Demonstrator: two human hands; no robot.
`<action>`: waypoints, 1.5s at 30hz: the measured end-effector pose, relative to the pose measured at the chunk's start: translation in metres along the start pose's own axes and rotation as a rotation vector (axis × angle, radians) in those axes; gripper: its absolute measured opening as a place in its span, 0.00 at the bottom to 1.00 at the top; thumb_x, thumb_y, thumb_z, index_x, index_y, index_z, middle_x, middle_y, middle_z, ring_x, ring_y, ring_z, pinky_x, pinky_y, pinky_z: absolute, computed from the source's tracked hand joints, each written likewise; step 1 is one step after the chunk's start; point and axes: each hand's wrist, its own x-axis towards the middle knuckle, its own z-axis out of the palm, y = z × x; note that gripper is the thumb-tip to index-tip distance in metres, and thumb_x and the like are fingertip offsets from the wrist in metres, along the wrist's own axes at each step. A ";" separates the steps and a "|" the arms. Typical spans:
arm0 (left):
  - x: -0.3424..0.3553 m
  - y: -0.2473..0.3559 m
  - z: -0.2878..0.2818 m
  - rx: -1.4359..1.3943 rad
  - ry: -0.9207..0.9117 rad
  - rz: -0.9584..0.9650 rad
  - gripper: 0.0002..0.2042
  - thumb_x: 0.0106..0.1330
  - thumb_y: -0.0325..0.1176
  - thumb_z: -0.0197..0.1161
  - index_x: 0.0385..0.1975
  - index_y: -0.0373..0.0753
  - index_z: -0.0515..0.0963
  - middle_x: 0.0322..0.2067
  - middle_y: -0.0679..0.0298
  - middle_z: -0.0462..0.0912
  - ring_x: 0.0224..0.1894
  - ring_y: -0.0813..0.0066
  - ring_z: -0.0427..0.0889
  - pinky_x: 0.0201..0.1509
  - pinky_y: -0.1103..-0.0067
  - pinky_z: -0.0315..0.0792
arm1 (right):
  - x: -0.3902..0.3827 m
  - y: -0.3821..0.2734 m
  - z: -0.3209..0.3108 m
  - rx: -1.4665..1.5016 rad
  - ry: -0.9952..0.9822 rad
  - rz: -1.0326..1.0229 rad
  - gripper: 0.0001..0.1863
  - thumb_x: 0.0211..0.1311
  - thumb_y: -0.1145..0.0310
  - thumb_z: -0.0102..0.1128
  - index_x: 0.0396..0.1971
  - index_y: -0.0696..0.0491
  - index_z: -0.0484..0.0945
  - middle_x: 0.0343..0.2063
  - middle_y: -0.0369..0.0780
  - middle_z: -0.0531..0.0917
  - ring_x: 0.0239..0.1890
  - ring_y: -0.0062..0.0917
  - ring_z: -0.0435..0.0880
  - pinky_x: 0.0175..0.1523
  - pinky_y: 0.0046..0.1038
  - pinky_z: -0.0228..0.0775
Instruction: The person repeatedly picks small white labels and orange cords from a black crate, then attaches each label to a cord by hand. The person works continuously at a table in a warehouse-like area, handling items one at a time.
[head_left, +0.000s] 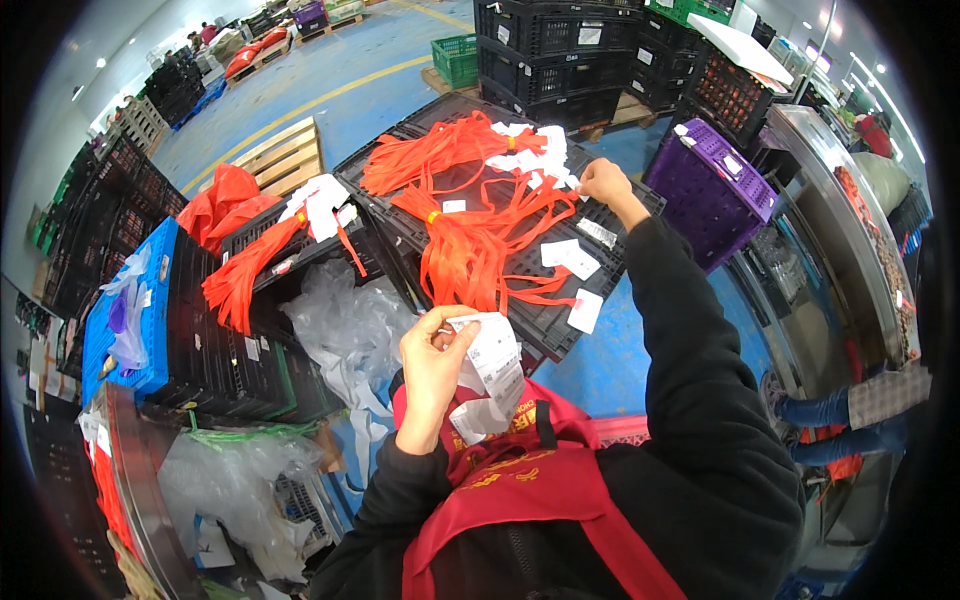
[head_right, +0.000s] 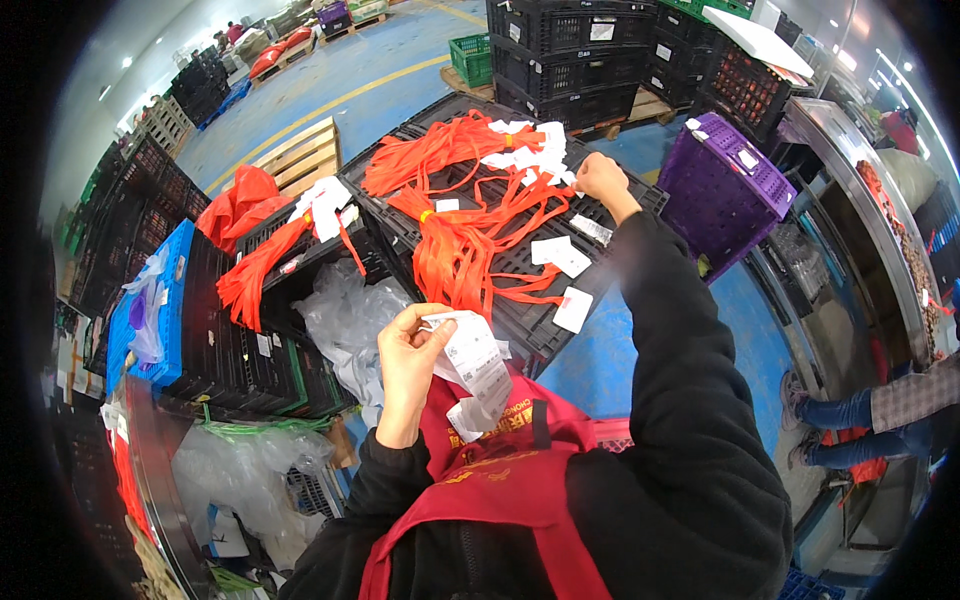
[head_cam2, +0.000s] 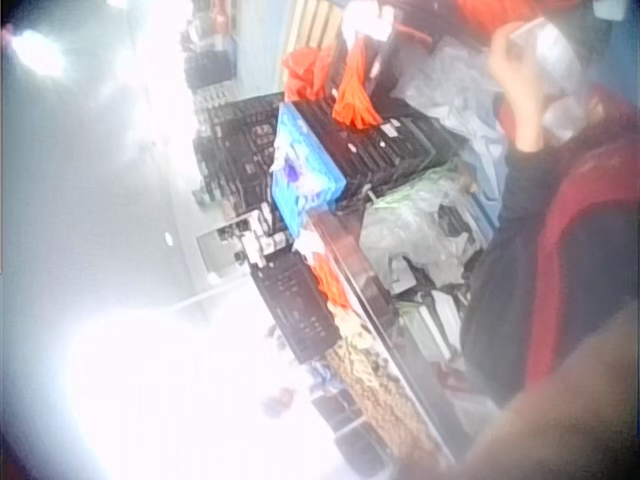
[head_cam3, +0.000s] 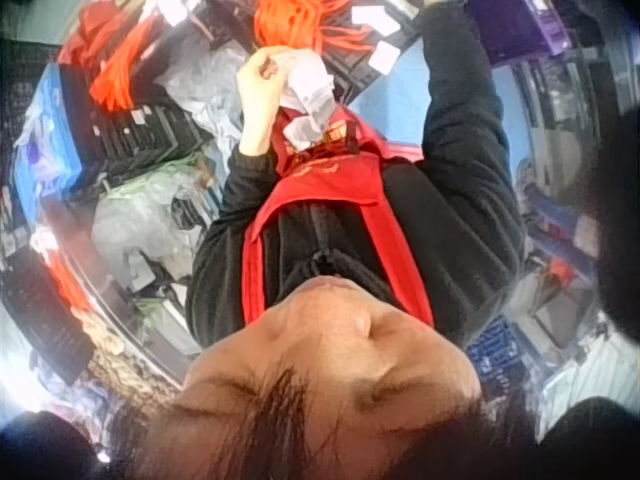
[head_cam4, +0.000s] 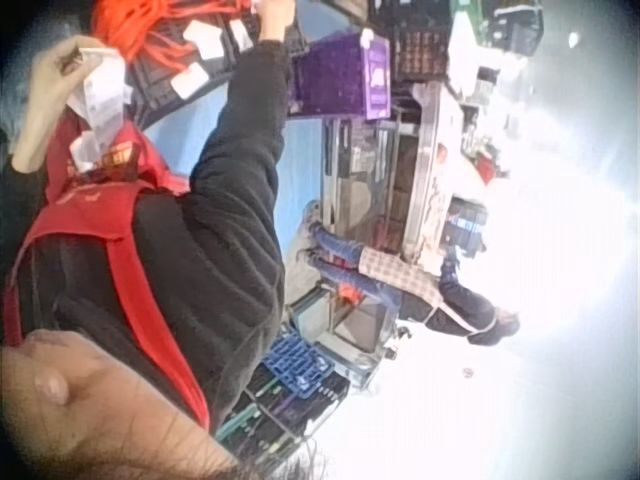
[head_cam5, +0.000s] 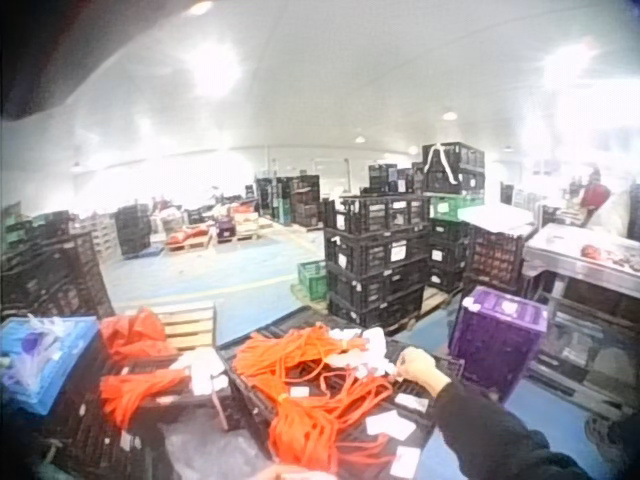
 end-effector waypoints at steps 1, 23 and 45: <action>0.001 0.001 -0.002 0.031 0.004 -0.015 0.09 0.66 0.19 0.71 0.45 0.30 0.85 0.34 0.67 0.87 0.33 0.87 0.82 0.38 0.86 0.73 | -0.009 0.001 0.008 0.094 0.122 -0.021 0.29 0.51 0.65 0.82 0.54 0.53 0.84 0.40 0.41 0.91 0.44 0.33 0.91 0.49 0.36 0.80; 0.028 0.013 0.027 0.618 -0.171 0.394 0.17 0.61 0.30 0.79 0.24 0.27 0.76 0.18 0.59 0.71 0.22 0.74 0.66 0.27 0.73 0.61 | -0.220 -0.077 -0.005 0.466 -0.124 -1.043 0.15 0.63 0.83 0.59 0.49 0.60 0.80 0.34 0.51 0.87 0.39 0.46 0.89 0.43 0.37 0.79; 0.026 0.013 0.024 0.710 -0.119 0.337 0.13 0.66 0.32 0.73 0.25 0.28 0.81 0.20 0.51 0.80 0.20 0.66 0.76 0.27 0.69 0.67 | -0.236 -0.074 -0.023 0.389 -0.050 -1.134 0.11 0.60 0.73 0.69 0.43 0.57 0.85 0.34 0.44 0.87 0.40 0.44 0.87 0.46 0.40 0.78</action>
